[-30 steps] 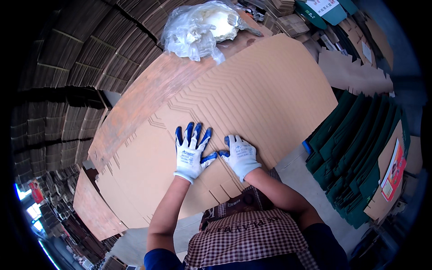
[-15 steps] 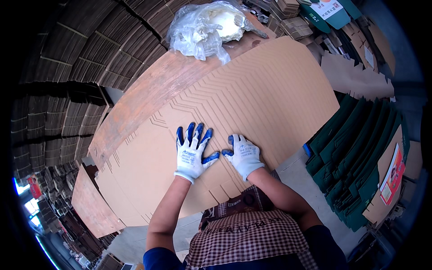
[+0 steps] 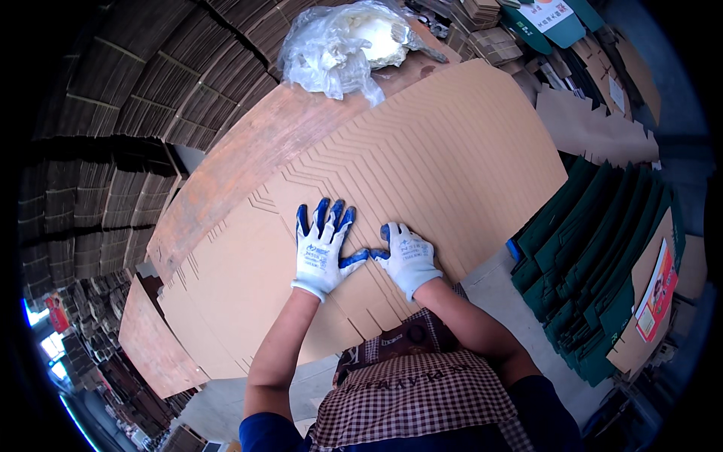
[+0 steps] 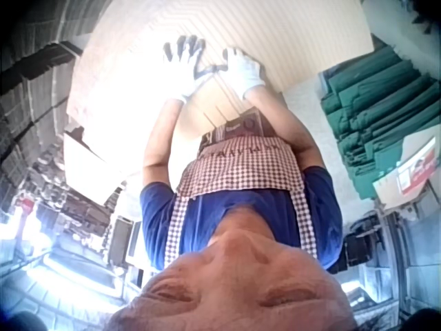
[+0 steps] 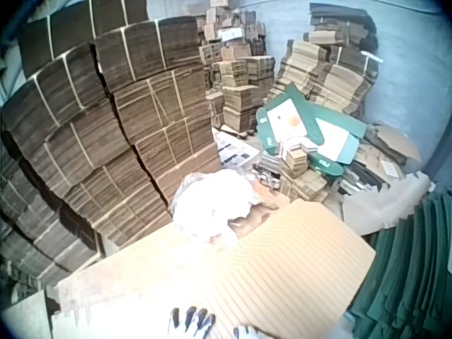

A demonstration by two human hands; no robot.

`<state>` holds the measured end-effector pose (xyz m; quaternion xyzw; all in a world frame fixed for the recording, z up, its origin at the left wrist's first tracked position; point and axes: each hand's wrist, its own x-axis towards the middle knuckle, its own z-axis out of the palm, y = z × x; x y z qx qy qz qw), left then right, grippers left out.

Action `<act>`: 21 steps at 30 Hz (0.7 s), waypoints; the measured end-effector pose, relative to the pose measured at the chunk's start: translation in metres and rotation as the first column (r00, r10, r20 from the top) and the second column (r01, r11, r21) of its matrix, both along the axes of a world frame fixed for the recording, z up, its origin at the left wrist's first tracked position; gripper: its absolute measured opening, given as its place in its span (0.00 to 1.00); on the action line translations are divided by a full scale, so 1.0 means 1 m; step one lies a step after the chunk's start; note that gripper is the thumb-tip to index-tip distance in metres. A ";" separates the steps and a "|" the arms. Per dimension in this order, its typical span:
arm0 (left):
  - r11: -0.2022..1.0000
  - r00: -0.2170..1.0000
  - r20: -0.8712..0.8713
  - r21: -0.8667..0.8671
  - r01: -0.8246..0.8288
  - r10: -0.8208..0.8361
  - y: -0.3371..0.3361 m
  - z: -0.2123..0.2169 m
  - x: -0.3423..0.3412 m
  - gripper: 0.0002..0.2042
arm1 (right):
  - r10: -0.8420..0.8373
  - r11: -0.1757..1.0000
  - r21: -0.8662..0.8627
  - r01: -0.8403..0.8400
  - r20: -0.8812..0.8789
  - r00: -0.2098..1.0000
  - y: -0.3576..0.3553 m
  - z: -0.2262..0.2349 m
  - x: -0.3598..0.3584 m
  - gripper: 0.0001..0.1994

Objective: The person aligns a stack of flat cardboard sheets on a workbench, then uses a brush to apply a white adhesive in parallel lines across the surface of one sheet. The person continues spreading the glue evenly over the sheet and then walks away from the workbench.

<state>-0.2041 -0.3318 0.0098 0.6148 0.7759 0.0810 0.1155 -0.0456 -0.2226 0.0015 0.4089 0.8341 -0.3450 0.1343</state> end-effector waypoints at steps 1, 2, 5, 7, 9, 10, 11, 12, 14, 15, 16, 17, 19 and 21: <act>1.000 1.000 0.000 0.000 -0.003 0.003 -0.001 0.000 0.000 0.41 | -0.001 1.000 -0.003 0.001 -0.003 1.000 0.000 0.001 0.000 0.21; 1.000 1.000 -0.001 0.000 -0.007 0.007 -0.003 -0.001 -0.001 0.41 | -0.003 1.000 -0.007 0.003 -0.007 1.000 0.001 0.002 0.000 0.21; 1.000 1.000 -0.001 0.003 -0.013 0.013 -0.004 -0.002 -0.001 0.40 | -0.004 1.000 -0.009 0.004 -0.021 1.000 0.000 -0.001 0.001 0.22; 1.000 1.000 0.001 0.004 -0.013 0.013 -0.004 -0.002 -0.002 0.40 | -0.012 1.000 -0.019 0.012 0.015 1.000 0.001 -0.002 0.000 0.23; 1.000 1.000 0.002 0.004 -0.016 0.016 -0.004 -0.002 -0.002 0.40 | -0.018 0.999 -0.032 0.019 0.025 1.000 0.001 -0.003 0.000 0.23; 1.000 1.000 0.001 0.000 -0.018 0.018 -0.004 -0.002 -0.002 0.40 | -0.020 0.999 -0.039 0.021 0.017 1.000 0.001 -0.004 0.001 0.23; 1.000 1.000 -0.001 -0.003 -0.021 0.021 -0.005 -0.002 -0.002 0.40 | -0.023 0.999 -0.046 0.023 0.009 1.000 0.001 -0.005 0.002 0.23; 1.000 1.000 -0.004 -0.006 -0.022 0.022 -0.005 -0.002 -0.003 0.40 | -0.025 0.999 -0.044 0.026 0.007 1.000 0.001 -0.005 0.002 0.23; 1.000 1.000 -0.006 0.001 -0.019 0.019 -0.004 -0.002 -0.003 0.39 | -0.031 0.999 -0.040 0.031 0.003 1.000 0.001 -0.006 0.002 0.23; 1.000 1.000 -0.008 0.002 -0.019 0.019 -0.004 -0.002 -0.004 0.39 | -0.031 0.999 -0.042 0.031 0.006 1.000 0.001 -0.005 0.002 0.23; 1.000 1.000 -0.010 0.004 -0.019 0.019 -0.005 -0.003 -0.004 0.39 | -0.030 0.999 -0.044 0.031 0.009 0.999 0.001 -0.004 0.002 0.23; 1.000 1.000 -0.004 0.007 -0.017 0.017 -0.005 -0.004 -0.004 0.39 | -0.030 0.998 -0.046 0.031 0.012 0.999 0.001 -0.003 0.002 0.23; 1.000 1.000 0.007 0.017 -0.014 0.014 -0.006 -0.005 -0.004 0.39 | -0.020 1.000 -0.019 0.021 0.016 1.000 -0.001 -0.004 0.002 0.23; 1.000 1.000 0.007 0.023 -0.013 0.012 -0.007 -0.006 -0.005 0.39 | 0.009 1.000 0.011 -0.009 -0.004 1.000 -0.005 -0.005 0.004 0.24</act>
